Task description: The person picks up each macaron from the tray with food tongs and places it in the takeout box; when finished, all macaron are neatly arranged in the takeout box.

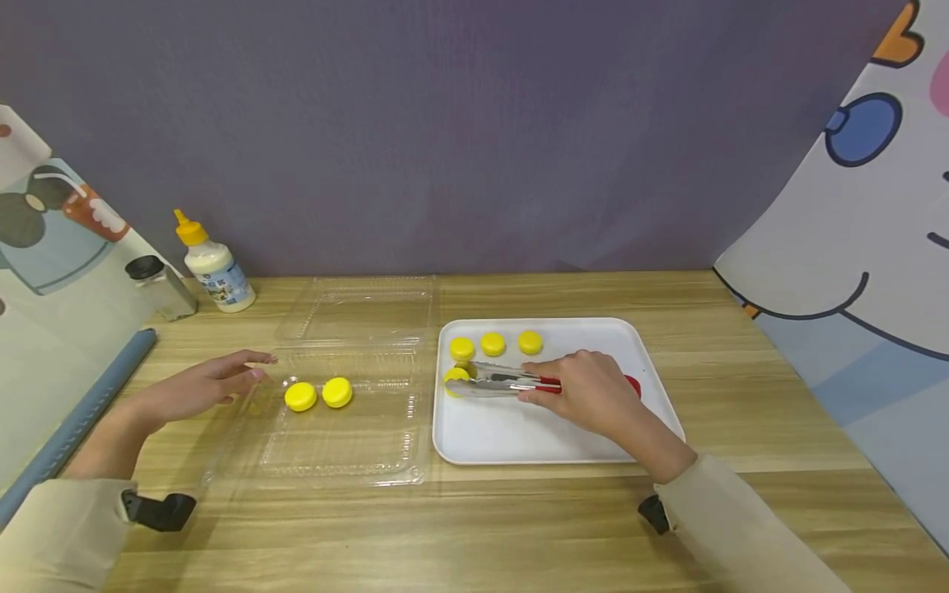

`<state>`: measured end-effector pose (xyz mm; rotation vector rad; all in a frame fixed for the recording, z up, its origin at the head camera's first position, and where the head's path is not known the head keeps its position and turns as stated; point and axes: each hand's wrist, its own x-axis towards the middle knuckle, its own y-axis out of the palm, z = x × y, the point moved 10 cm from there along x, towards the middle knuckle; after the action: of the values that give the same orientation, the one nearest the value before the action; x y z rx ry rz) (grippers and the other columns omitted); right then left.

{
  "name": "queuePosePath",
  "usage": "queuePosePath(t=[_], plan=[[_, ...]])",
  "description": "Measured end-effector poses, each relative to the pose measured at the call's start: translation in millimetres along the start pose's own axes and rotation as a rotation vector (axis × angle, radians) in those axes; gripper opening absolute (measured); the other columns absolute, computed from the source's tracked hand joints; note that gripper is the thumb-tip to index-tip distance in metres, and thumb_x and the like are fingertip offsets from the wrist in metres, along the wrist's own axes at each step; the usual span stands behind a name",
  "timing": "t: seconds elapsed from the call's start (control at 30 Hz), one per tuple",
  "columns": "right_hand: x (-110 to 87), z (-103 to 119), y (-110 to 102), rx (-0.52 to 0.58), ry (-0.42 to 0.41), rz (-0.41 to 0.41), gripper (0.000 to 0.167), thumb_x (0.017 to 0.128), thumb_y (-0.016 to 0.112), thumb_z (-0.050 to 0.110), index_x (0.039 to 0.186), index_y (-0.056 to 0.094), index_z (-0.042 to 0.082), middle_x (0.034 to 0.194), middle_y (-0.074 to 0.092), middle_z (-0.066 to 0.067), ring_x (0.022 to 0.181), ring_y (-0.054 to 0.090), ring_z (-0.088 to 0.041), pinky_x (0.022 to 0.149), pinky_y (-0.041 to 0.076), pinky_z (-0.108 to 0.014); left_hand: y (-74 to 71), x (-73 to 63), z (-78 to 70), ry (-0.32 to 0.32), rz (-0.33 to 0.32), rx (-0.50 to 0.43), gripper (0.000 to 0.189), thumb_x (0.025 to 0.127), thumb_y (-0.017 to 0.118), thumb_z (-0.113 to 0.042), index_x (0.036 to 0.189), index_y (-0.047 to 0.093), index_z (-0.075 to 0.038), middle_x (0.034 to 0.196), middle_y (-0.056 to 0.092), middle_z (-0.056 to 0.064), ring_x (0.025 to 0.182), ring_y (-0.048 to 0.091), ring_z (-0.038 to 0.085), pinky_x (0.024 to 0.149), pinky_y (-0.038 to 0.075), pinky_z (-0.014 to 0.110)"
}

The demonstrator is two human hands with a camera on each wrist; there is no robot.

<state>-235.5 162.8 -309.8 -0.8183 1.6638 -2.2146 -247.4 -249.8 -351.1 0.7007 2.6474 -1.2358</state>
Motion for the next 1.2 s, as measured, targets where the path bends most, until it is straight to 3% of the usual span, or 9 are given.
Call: queuePosePath(t=[0.37, 0.6, 0.83, 1.2], plan=[[-1.6, 5, -18, -0.024, -0.038, -0.072, 0.037, 0.079, 0.088, 0.034, 0.110, 0.082, 0.016, 0.052, 0.051, 0.017, 0.050, 0.038, -0.003, 0.047, 0.029, -0.025, 0.6, 0.9, 0.0, 0.001, 0.004, 0.005, 0.054, 0.112, 0.037, -0.032, 0.153, 0.034, 0.004, 0.153, 0.033, 0.036, 0.132, 0.042, 0.055, 0.100, 0.042, 0.066], [2.4, 12, -39, -0.030, -0.077, -0.132, 0.035, 0.078, 0.088, 0.033, 0.108, 0.082, 0.017, 0.069, 0.072, 0.008, 0.051, 0.046, -0.001, 0.045, 0.030, -0.025, 0.2, 0.4, 0.4, -0.004, 0.007, 0.010, 0.055, 0.112, 0.036, -0.032, 0.153, 0.034, 0.004, 0.153, 0.033, 0.036, 0.133, 0.042, 0.055, 0.100, 0.042, 0.066], [14.7, 27, -49, -0.043, -0.103, -0.131, 0.036, 0.080, 0.086, 0.036, 0.110, 0.082, 0.017, 0.062, 0.066, 0.010, 0.048, 0.040, -0.001, 0.044, 0.029, -0.026, -0.1, 0.6, 0.7, -0.004, 0.008, 0.008, 0.055, 0.112, 0.036, -0.033, 0.152, 0.034, 0.005, 0.154, 0.033, 0.036, 0.133, 0.040, 0.056, 0.101, 0.040, 0.067], [39.8, 58, -38, 0.004, -0.161, -0.059, 0.038, 0.083, 0.084, 0.036, 0.116, 0.080, 0.017, 0.052, 0.051, 0.014, 0.047, 0.031, -0.003, 0.045, 0.023, -0.026, 0.5, -0.7, -0.9, -0.011, 0.012, -0.005, 0.055, 0.112, 0.036, -0.033, 0.153, 0.033, 0.004, 0.154, 0.031, 0.036, 0.135, 0.038, 0.056, 0.102, 0.039, 0.068]])
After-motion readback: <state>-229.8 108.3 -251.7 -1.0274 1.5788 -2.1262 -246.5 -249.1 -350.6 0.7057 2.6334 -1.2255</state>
